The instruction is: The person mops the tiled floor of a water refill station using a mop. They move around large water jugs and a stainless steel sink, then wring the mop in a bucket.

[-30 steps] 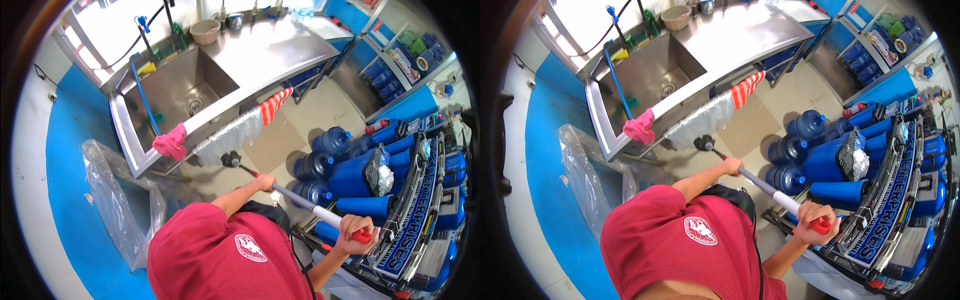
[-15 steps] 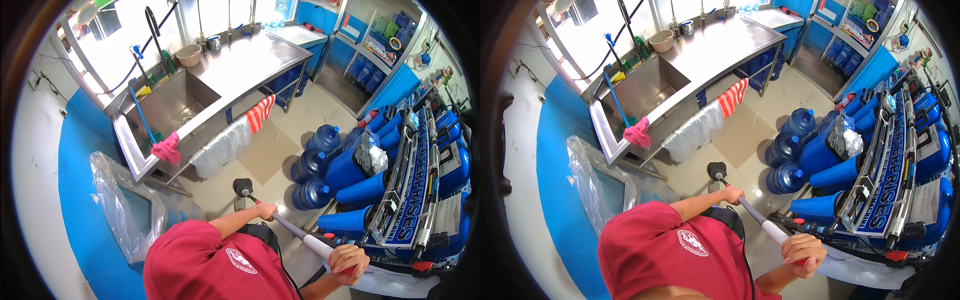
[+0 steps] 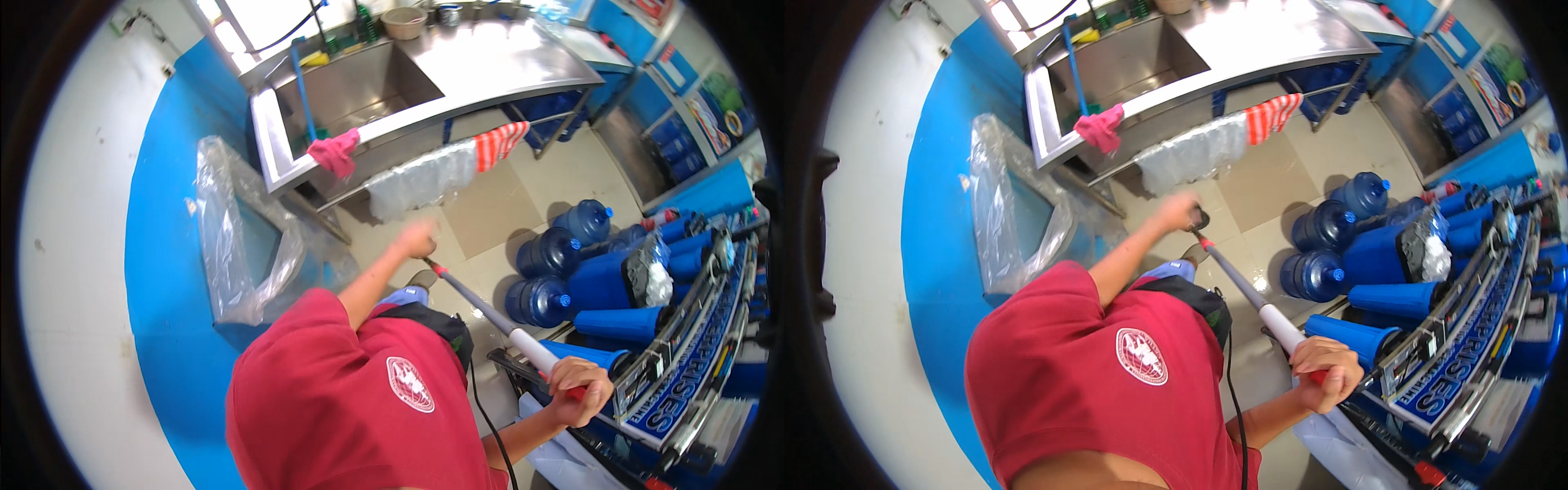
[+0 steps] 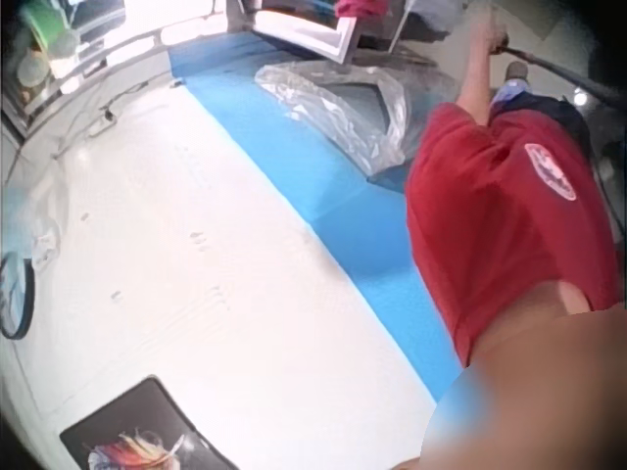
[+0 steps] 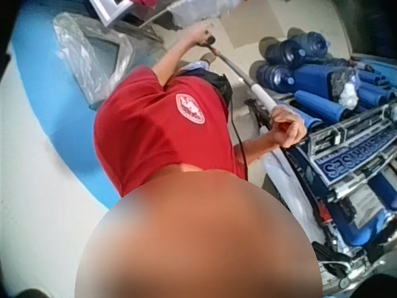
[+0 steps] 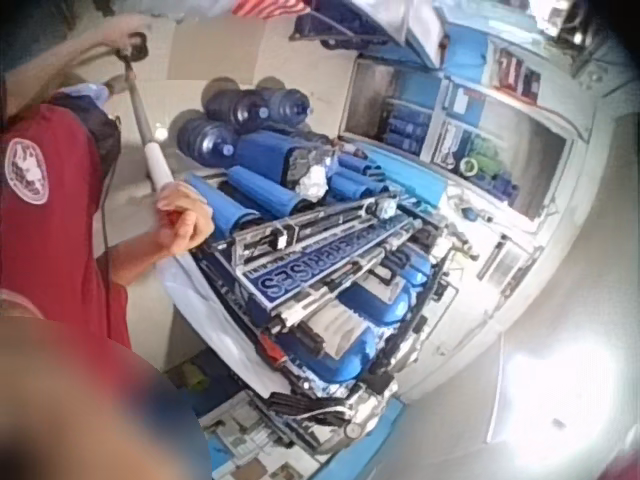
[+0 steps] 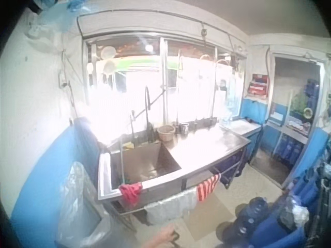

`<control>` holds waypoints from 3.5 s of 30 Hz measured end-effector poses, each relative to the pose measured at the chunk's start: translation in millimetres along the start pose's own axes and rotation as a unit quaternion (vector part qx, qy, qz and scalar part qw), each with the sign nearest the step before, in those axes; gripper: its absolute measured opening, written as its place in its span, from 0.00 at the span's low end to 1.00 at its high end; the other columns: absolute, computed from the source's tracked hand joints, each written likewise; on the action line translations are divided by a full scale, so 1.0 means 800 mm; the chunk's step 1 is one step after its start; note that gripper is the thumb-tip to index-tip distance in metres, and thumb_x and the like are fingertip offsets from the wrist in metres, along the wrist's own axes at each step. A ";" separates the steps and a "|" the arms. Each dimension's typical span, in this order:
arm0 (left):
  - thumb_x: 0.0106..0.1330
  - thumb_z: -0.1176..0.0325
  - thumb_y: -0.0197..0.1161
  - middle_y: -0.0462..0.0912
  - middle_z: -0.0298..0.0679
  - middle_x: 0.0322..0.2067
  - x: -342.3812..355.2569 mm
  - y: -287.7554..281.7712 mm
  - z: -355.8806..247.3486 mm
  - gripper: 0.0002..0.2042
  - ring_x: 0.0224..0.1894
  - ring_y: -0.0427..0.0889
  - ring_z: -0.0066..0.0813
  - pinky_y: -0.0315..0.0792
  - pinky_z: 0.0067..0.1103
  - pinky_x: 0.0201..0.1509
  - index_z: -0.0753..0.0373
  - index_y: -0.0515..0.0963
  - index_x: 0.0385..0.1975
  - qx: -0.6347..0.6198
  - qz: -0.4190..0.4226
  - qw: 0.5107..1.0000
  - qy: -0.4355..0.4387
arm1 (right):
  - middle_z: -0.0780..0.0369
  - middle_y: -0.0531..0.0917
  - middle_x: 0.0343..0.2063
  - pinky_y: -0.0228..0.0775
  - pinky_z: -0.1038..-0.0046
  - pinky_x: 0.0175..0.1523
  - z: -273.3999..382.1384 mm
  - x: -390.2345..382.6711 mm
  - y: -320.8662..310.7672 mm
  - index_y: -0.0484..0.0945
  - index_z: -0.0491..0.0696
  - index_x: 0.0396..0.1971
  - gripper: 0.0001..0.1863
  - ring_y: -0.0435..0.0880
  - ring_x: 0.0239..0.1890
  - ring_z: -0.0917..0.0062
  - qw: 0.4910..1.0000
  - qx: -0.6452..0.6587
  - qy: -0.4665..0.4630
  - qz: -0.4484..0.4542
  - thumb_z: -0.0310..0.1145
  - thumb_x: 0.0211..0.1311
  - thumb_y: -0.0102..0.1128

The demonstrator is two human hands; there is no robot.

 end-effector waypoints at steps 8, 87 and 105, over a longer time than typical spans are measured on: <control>0.56 0.40 0.63 0.69 0.51 0.60 0.028 -0.281 0.226 0.38 0.64 0.65 0.50 0.60 0.38 0.68 0.55 0.67 0.64 0.236 -0.353 0.860 -0.284 | 0.69 0.64 0.05 0.55 0.78 0.17 -0.048 0.106 -0.011 0.71 0.46 0.23 0.23 0.60 0.05 0.84 0.998 0.019 -0.042 0.051 0.44 0.74 0.37; 0.66 0.59 0.59 0.77 0.42 0.51 0.017 -0.291 0.262 0.16 0.57 0.73 0.44 0.65 0.41 0.60 0.54 0.74 0.51 0.141 -0.306 0.938 -0.081 | 0.68 0.63 0.08 0.48 0.80 0.22 0.001 -0.032 -0.093 0.73 0.44 0.28 0.18 0.56 0.11 0.84 0.976 -0.040 -0.014 -0.214 0.41 0.71 0.41; 0.60 0.68 0.67 0.81 0.50 0.40 0.021 -0.271 0.222 0.14 0.45 0.77 0.52 0.69 0.40 0.51 0.67 0.79 0.43 0.070 -0.414 0.907 0.038 | 0.70 0.58 0.11 0.51 0.75 0.24 -0.140 -0.144 0.019 0.64 0.49 0.23 0.16 0.54 0.15 0.84 0.845 -0.110 0.024 -0.523 0.40 0.70 0.46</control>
Point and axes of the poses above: each hand's wrist, its own x-axis towards the middle knuckle, its own y-axis out of the palm, z = x × y, the point moved 4 cm from there along x, towards the middle knuckle
